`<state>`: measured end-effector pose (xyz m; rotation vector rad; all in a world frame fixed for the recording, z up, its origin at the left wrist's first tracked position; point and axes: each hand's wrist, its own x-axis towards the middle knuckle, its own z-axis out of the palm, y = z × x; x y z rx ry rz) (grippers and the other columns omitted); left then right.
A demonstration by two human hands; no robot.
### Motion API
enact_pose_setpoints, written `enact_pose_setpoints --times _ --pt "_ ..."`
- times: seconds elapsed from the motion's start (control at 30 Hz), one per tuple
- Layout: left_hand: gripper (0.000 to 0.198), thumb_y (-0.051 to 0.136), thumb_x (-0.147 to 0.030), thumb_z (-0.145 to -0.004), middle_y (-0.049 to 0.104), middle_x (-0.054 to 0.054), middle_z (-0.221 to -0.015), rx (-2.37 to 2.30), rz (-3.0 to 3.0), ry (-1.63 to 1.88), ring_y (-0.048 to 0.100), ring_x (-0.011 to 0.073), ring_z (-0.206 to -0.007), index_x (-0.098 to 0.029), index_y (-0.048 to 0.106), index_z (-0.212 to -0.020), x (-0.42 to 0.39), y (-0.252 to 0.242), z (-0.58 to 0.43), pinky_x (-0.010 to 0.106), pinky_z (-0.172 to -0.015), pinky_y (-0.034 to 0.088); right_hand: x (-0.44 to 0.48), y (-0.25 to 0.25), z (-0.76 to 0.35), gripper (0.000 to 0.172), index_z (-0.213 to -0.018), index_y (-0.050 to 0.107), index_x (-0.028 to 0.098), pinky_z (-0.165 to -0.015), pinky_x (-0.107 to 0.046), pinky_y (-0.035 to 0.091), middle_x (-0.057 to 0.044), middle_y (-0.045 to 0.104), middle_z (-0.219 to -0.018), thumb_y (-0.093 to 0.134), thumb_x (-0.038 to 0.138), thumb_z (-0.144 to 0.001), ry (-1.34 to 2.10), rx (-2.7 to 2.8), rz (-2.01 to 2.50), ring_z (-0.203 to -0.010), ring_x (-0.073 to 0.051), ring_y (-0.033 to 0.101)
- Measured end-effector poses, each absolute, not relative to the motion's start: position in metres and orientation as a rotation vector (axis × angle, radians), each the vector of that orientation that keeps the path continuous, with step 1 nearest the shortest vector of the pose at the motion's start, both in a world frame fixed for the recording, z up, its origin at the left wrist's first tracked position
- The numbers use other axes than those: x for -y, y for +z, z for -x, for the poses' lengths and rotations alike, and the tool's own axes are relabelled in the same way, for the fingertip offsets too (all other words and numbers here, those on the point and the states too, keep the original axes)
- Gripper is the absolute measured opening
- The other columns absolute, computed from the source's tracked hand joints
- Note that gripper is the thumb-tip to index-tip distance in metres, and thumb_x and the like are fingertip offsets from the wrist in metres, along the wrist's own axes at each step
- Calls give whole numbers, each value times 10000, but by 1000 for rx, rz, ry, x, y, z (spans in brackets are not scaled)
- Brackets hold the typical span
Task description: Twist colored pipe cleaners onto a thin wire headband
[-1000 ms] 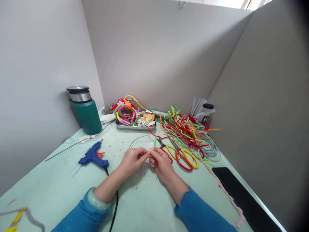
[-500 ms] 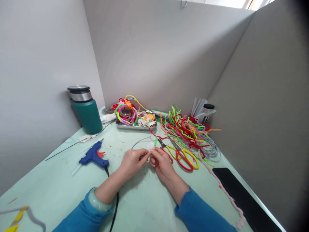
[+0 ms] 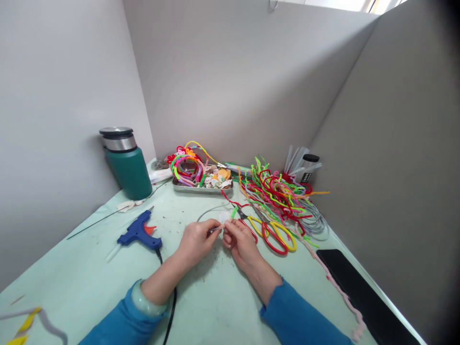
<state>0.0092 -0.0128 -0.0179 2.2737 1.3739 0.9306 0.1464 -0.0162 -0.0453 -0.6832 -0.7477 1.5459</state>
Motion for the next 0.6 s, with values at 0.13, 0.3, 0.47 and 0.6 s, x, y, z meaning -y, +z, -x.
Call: enact_pose_setpoints --times 0.13,0.3,0.47,0.6 --pt "232 448 -262 -824 675 16 -679 -1352 -2332 891 558 116 -568 -213 671 -867 13 -18 -8 195 -582 364 17 -44 -147 207 -695 544 164 -388 -175 298 46 484 -569 666 331 -715 1559 767 687 -421 -50 376" --pt "245 447 -275 -828 683 16 -679 -1357 -2321 885 558 114 -562 -215 682 -865 14 -17 -10 191 -580 368 16 -45 -147 215 -695 545 163 -390 -175 298 50 485 -560 676 334 -706 1549 775 711 -414 -47 372" --pt "239 466 -302 -826 709 15 -807 -1345 -2194 993 607 124 -645 -221 679 -898 13 -18 -12 193 -650 418 16 -45 -146 215 -706 543 167 -394 -173 291 57 484 -566 689 323 -690 1547 747 714 -413 -44 373" --pt "207 510 -285 -799 709 11 -879 -1303 -2114 1070 640 143 -741 -218 669 -913 12 -20 -11 208 -709 451 15 -44 -146 204 -711 540 164 -394 -173 283 46 513 -606 683 309 -699 1556 715 689 -423 -42 378"
